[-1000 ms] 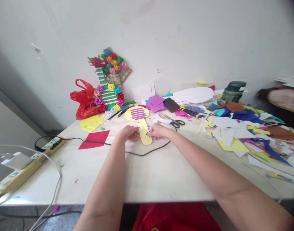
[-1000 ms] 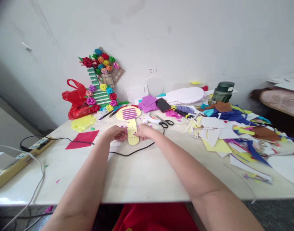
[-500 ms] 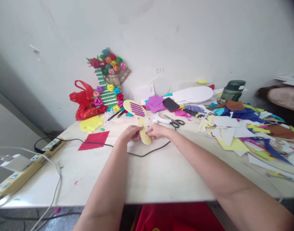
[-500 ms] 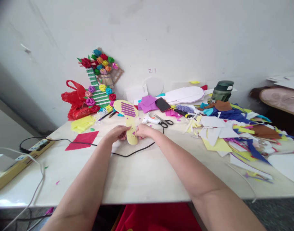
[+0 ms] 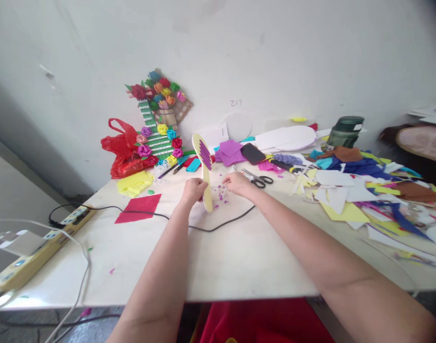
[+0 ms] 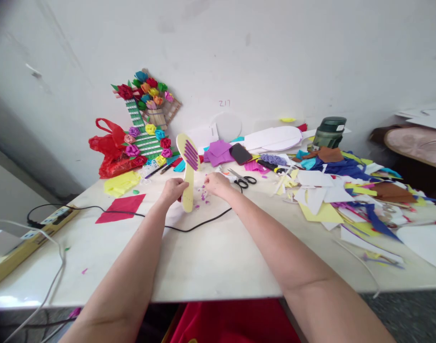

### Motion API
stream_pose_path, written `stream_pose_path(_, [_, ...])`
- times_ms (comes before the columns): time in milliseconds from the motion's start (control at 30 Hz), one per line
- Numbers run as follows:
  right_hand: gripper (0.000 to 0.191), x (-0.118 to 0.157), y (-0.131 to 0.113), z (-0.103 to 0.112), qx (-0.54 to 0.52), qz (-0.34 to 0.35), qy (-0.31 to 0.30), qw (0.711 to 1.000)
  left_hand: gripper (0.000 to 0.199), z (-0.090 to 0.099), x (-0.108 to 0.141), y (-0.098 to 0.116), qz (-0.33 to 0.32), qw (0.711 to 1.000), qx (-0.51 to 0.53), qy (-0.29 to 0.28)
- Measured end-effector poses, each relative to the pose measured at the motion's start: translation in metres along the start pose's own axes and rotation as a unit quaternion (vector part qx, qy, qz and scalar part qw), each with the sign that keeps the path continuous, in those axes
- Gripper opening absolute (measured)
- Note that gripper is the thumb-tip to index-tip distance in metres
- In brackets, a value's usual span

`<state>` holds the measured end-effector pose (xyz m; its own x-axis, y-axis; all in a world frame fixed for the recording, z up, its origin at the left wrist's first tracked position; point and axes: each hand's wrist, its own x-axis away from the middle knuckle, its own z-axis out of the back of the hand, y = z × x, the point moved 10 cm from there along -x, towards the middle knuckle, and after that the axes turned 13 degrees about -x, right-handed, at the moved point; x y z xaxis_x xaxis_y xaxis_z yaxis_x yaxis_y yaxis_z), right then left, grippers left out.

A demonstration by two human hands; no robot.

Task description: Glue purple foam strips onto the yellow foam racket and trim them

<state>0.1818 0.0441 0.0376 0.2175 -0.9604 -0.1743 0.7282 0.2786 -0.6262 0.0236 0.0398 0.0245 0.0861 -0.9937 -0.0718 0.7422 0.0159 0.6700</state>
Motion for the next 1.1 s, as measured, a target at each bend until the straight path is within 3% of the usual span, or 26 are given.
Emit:
stream_pose_path(100, [0.028, 0.001, 0.010, 0.035, 0.096, -0.014, 0.095, 0.991, 0.010, 0.009, 0.000, -0.003, 0.006, 0.999, 0.034, 0.022])
stream_pose_path(233, [0.032, 0.001, 0.028, 0.058, 0.194, -0.037, 0.124, 0.972, 0.010, 0.015, 0.001, -0.010, 0.023, 0.995, 0.087, 0.030])
stream_pose_path(367, [0.032, -0.003, 0.052, 0.050, 0.230, -0.087, 0.040, 0.969, 0.012, 0.010, -0.003, -0.023, 0.040, 0.983, 0.180, 0.015])
stream_pose_path(467, [0.035, -0.003, 0.061, 0.042, 0.234, -0.102, 0.012, 0.967, 0.016, 0.001, -0.011, -0.032, 0.039, 0.976, 0.216, -0.010])
stream_pose_path(600, [0.037, -0.002, 0.063, 0.037, 0.237, -0.093, 0.016, 0.967, 0.021, -0.016, -0.017, -0.038, 0.051, 0.947, 0.312, -0.063])
stream_pose_path(733, [0.039, -0.004, 0.063, 0.032, 0.238, -0.065, 0.019, 0.969, 0.021, -0.022, -0.015, -0.037, 0.075, 0.931, 0.347, -0.083])
stream_pose_path(933, [0.038, -0.011, 0.072, 0.021, 0.214, -0.044, 0.021, 0.976, 0.022, -0.023, -0.011, -0.031, 0.070, 0.925, 0.362, -0.089])
stream_pose_path(1100, [0.037, -0.016, 0.078, 0.027, 0.190, -0.031, 0.034, 0.981, 0.020, -0.031, -0.008, -0.027, 0.068, 0.923, 0.362, -0.108])
